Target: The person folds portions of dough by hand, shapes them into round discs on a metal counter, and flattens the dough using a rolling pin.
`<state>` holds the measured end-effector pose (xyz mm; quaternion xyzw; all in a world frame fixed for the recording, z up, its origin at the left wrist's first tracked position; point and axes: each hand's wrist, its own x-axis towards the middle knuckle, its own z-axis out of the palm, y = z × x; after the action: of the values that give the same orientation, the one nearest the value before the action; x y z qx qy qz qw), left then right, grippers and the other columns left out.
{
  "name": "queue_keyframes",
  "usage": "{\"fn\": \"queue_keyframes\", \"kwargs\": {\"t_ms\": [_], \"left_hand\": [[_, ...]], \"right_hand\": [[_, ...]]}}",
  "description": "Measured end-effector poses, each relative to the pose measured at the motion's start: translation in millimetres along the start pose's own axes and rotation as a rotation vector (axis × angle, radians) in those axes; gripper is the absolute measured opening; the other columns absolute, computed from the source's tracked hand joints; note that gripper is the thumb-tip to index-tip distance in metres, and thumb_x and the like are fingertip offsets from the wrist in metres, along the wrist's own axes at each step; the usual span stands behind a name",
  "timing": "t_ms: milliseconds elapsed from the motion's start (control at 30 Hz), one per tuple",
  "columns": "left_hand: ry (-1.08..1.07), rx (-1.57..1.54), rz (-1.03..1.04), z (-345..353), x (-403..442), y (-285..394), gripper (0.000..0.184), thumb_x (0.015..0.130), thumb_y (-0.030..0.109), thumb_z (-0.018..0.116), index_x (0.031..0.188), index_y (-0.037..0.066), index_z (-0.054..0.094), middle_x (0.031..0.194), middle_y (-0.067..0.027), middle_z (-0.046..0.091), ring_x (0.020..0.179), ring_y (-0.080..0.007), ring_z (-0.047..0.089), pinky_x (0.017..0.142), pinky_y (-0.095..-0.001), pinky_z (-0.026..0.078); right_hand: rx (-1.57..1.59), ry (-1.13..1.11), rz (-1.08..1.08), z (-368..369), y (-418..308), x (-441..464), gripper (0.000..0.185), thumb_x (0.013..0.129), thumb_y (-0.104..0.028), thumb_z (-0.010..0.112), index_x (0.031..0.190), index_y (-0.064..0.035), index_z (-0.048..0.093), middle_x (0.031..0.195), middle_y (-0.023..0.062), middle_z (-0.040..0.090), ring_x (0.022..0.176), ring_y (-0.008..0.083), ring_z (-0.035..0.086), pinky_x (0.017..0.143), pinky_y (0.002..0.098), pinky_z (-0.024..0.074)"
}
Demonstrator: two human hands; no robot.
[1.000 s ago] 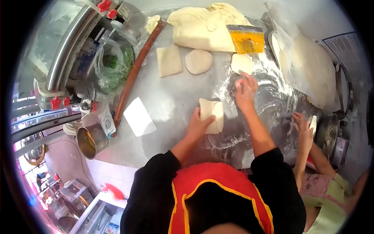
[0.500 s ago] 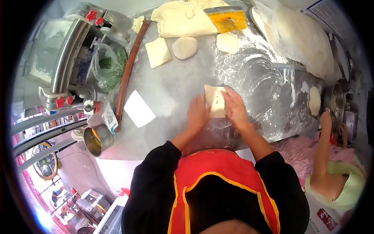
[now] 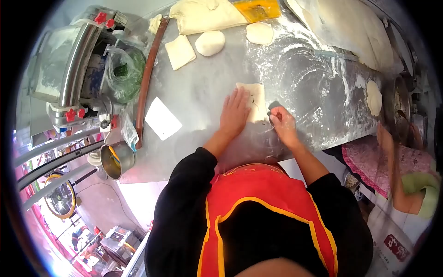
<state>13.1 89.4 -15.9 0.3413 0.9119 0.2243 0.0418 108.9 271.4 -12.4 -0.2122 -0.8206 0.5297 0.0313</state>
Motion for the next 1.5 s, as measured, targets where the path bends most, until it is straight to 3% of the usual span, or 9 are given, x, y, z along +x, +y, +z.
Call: {"fn": "queue_keyframes", "kwargs": {"t_ms": [67, 167, 400, 600, 800, 1033, 1133, 1267, 1500], "left_hand": [[-0.006, -0.013, 0.087, -6, 1, 6, 0.049, 0.087, 0.018, 0.054, 0.135, 0.012, 0.046, 0.146, -0.01, 0.036, 0.138, -0.0305, 0.029, 0.11, -0.0481, 0.026], [-0.003, -0.021, 0.24, -10, 1, 15, 0.044, 0.085, 0.012, 0.054, 0.129, 0.015, 0.052, 0.142, -0.0074, 0.042, 0.136, -0.0298, 0.032, 0.11, -0.0472, 0.027], [-0.098, -0.022, 0.472, -6, 23, 16, 0.033, 0.085, 0.01, 0.051, 0.116, 0.014, 0.061, 0.132, -0.003, 0.054, 0.132, -0.0251, 0.039, 0.111, -0.0446, 0.028], [-0.106, -0.04, 0.477, -11, 10, -3, 0.032, 0.084, 0.011, 0.052, 0.114, 0.013, 0.062, 0.131, -0.0024, 0.055, 0.129, -0.0224, 0.043, 0.11, -0.0411, 0.03], [-0.082, 0.015, 0.485, -19, -6, -12, 0.04, 0.084, 0.011, 0.053, 0.123, 0.013, 0.057, 0.136, -0.0006, 0.051, 0.131, -0.0224, 0.041, 0.11, -0.0412, 0.031], [-0.101, -0.008, 0.46, -13, -8, -16, 0.042, 0.085, 0.011, 0.049, 0.127, 0.014, 0.054, 0.14, -0.0008, 0.047, 0.135, -0.0213, 0.037, 0.113, -0.0417, 0.027], [-0.115, 0.002, 0.45, -15, -9, -14, 0.045, 0.085, 0.01, 0.049, 0.129, 0.014, 0.053, 0.141, -0.001, 0.045, 0.135, -0.0222, 0.036, 0.113, -0.0422, 0.026], [-0.065, -0.031, 0.443, -14, -14, -11, 0.043, 0.083, 0.008, 0.054, 0.126, 0.012, 0.056, 0.137, -0.0015, 0.05, 0.134, -0.0239, 0.038, 0.11, -0.0427, 0.031], [-0.078, -0.036, 0.422, -16, -15, -10, 0.047, 0.082, 0.005, 0.053, 0.129, 0.013, 0.053, 0.139, -0.0015, 0.048, 0.135, -0.0233, 0.035, 0.111, -0.0427, 0.029]], "right_hand": [[-0.248, -0.032, -0.13, -8, -10, -16, 0.011, 0.078, -0.007, 0.063, 0.088, -0.0018, 0.06, 0.079, 0.014, 0.059, 0.072, 0.0304, 0.06, 0.066, 0.0371, 0.0491], [-0.261, 0.009, -0.424, 7, -1, -29, 0.011, 0.077, -0.008, 0.064, 0.085, -0.0024, 0.06, 0.082, 0.0138, 0.057, 0.08, 0.0328, 0.057, 0.071, 0.0388, 0.0483], [-0.503, 0.014, -0.535, 18, 8, -21, 0.003, 0.082, -0.006, 0.056, 0.083, -0.0038, 0.055, 0.08, 0.0148, 0.053, 0.083, 0.0352, 0.054, 0.071, 0.0428, 0.0459], [-0.239, 0.075, -0.211, -1, -25, -13, 0.008, 0.086, -0.01, 0.054, 0.084, -0.0024, 0.055, 0.082, 0.017, 0.055, 0.081, 0.036, 0.056, 0.072, 0.0422, 0.046], [-0.206, 0.054, -0.163, 6, -13, -12, 0.009, 0.084, -0.009, 0.062, 0.09, -0.0033, 0.06, 0.082, 0.0145, 0.057, 0.076, 0.0309, 0.057, 0.069, 0.0378, 0.0468], [-0.539, 0.036, -0.567, 18, 9, -26, 0.007, 0.082, -0.008, 0.061, 0.085, -0.0036, 0.057, 0.082, 0.013, 0.055, 0.079, 0.0313, 0.055, 0.068, 0.0387, 0.0467], [-0.615, -0.004, -0.513, 18, 6, -25, 0.005, 0.077, -0.006, 0.057, 0.081, -0.0051, 0.054, 0.082, 0.0155, 0.054, 0.085, 0.036, 0.054, 0.073, 0.043, 0.0466], [-0.401, 0.067, -0.252, 9, -17, -9, 0.005, 0.084, -0.008, 0.054, 0.087, -0.0036, 0.053, 0.086, 0.0166, 0.056, 0.085, 0.0369, 0.055, 0.074, 0.0451, 0.0463], [-0.382, -0.022, -0.214, 2, -25, -20, 0.008, 0.083, -0.011, 0.059, 0.086, -0.005, 0.054, 0.085, 0.0147, 0.057, 0.083, 0.0353, 0.056, 0.074, 0.0442, 0.0465]]}}
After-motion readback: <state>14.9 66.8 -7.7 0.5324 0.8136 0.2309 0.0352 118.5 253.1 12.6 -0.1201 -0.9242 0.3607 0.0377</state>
